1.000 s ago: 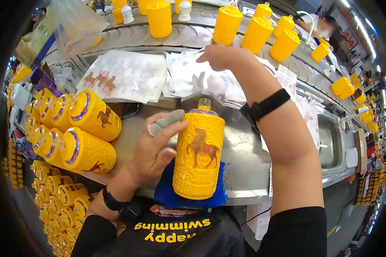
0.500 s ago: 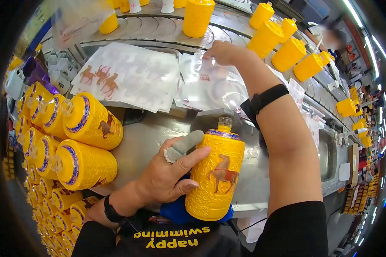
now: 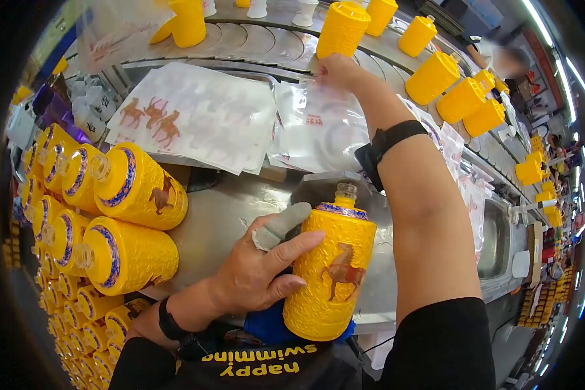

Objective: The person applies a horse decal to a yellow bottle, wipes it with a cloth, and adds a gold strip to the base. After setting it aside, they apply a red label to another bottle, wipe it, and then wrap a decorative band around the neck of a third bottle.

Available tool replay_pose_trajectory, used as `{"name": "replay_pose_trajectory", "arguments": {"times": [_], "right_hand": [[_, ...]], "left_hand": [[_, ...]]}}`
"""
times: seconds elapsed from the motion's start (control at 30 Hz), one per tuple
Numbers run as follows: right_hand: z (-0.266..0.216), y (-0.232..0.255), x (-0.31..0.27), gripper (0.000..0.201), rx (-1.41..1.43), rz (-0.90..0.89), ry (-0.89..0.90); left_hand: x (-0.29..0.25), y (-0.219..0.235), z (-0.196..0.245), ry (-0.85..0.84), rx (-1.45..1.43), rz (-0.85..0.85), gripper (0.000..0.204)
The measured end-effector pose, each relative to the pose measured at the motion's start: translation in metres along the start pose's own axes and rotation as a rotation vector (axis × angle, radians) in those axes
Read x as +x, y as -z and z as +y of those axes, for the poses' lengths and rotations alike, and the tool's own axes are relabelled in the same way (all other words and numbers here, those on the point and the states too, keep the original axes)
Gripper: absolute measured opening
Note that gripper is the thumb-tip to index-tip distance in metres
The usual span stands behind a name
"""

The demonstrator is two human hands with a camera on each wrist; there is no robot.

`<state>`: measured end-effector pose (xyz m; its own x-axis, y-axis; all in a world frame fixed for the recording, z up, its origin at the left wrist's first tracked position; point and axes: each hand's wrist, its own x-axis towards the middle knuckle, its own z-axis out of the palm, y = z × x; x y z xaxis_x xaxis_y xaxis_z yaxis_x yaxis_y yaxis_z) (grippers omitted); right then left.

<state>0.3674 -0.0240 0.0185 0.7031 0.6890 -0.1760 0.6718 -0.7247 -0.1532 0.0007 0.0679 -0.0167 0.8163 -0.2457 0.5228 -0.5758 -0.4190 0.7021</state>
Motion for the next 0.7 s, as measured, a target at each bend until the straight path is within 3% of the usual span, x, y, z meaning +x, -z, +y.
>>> {"name": "replay_pose_trajectory", "arguments": {"times": [0.2, 0.33, 0.47, 0.53, 0.6, 0.7], "right_hand": [[-0.019, 0.04, -0.068, 0.018, -0.02, 0.207, 0.083], [-0.037, 0.055, -0.168, 0.009, -0.093, 0.341, 0.315], [-0.077, 0.048, -0.289, 0.008, 0.014, 0.335, 0.35], [-0.108, 0.045, -0.34, 0.011, 0.243, 0.225, 0.315], [-0.13, 0.03, -0.363, 0.011, 0.345, 0.232, 0.428], [-0.14, -0.003, -0.372, 0.011, 0.287, 0.245, 0.37]], "left_hand": [[0.0, -0.002, 0.0, 0.016, -0.049, 0.04, 0.05], [0.0, 0.001, 0.004, 0.087, -0.073, 0.05, 0.047], [-0.004, -0.001, 0.014, 0.162, -0.117, 0.118, 0.045], [-0.005, -0.004, 0.021, 0.201, -0.21, 0.133, 0.044], [-0.01, -0.012, 0.029, 0.272, -0.32, 0.138, 0.045], [-0.017, -0.027, 0.041, 0.312, -0.401, 0.183, 0.048]]}}
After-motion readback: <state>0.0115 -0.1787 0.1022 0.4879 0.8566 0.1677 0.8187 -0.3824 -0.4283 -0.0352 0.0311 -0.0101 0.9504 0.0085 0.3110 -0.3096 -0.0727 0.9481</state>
